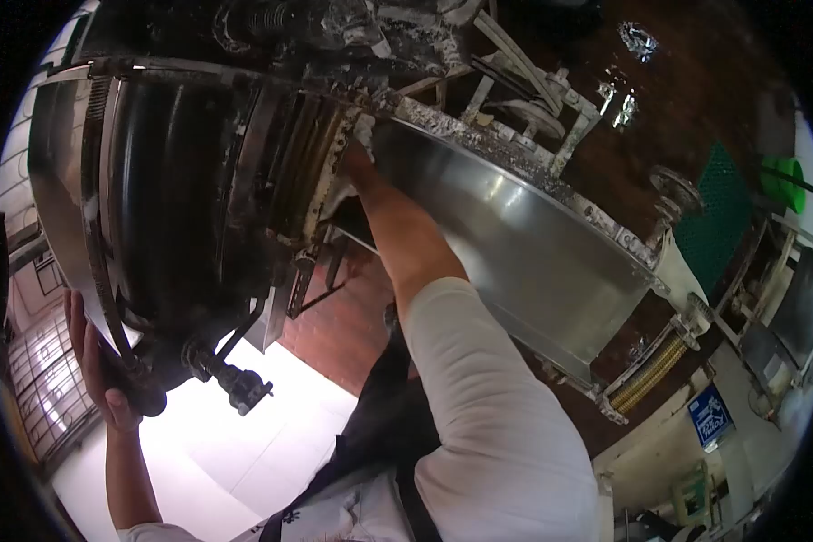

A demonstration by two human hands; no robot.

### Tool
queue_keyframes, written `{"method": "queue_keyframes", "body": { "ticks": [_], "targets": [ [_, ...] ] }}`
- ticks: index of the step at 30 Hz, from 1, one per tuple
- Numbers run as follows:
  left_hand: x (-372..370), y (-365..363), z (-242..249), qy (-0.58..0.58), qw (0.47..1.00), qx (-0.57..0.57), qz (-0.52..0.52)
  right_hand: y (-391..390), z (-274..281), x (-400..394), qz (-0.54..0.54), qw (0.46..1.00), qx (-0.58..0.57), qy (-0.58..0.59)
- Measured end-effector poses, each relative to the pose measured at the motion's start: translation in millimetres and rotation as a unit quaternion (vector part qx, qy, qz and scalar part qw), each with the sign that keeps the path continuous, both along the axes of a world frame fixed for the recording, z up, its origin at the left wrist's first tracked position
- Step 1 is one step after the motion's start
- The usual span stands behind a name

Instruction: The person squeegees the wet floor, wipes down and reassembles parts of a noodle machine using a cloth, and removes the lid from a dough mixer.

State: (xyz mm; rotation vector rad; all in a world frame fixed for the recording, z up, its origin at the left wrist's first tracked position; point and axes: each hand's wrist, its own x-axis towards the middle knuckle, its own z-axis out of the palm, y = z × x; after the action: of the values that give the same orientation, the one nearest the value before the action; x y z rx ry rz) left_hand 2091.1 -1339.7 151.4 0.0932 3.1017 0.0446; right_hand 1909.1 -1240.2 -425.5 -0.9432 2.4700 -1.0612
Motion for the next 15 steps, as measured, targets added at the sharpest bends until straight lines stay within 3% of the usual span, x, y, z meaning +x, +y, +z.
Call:
{"method": "queue_keyframes", "body": {
  "ticks": [3, 5, 7, 8, 11, 13, 14, 15],
  "targets": [
    [-6, 3, -2, 0.005, 1.000, 0.022, -0.006, 60, 79, 6, -0.049, 0.991, -0.126, 0.018],
    [-5, 3, 1, -0.003, 1.000, 0.021, -0.015, 201, 106, 41, 0.014, 0.995, 0.052, 0.086],
    [-6, 3, 1, -0.006, 1.000, 0.020, -0.018, 344, 160, 51, 0.028, 0.999, 0.032, -0.025],
    [-5, 3, 2, -0.012, 1.000, 0.020, -0.011, 402, 160, 59, 0.028, 0.991, 0.124, 0.043],
    [-6, 3, 4, -0.031, 0.999, 0.019, -0.011, 441, 168, 50, 0.041, 0.976, 0.215, -0.011],
    [-6, 4, 5, -0.036, 0.999, 0.014, -0.009, 372, 118, 47, 0.024, 0.982, 0.184, 0.021],
    [-6, 1, 5, -0.036, 0.999, 0.008, -0.011, 298, 110, 39, 0.035, 0.984, 0.169, -0.035],
    [-6, -1, 2, -0.029, 0.999, 0.000, -0.013, 234, 74, 44, 0.039, 0.997, 0.060, 0.018]
  ]
}}
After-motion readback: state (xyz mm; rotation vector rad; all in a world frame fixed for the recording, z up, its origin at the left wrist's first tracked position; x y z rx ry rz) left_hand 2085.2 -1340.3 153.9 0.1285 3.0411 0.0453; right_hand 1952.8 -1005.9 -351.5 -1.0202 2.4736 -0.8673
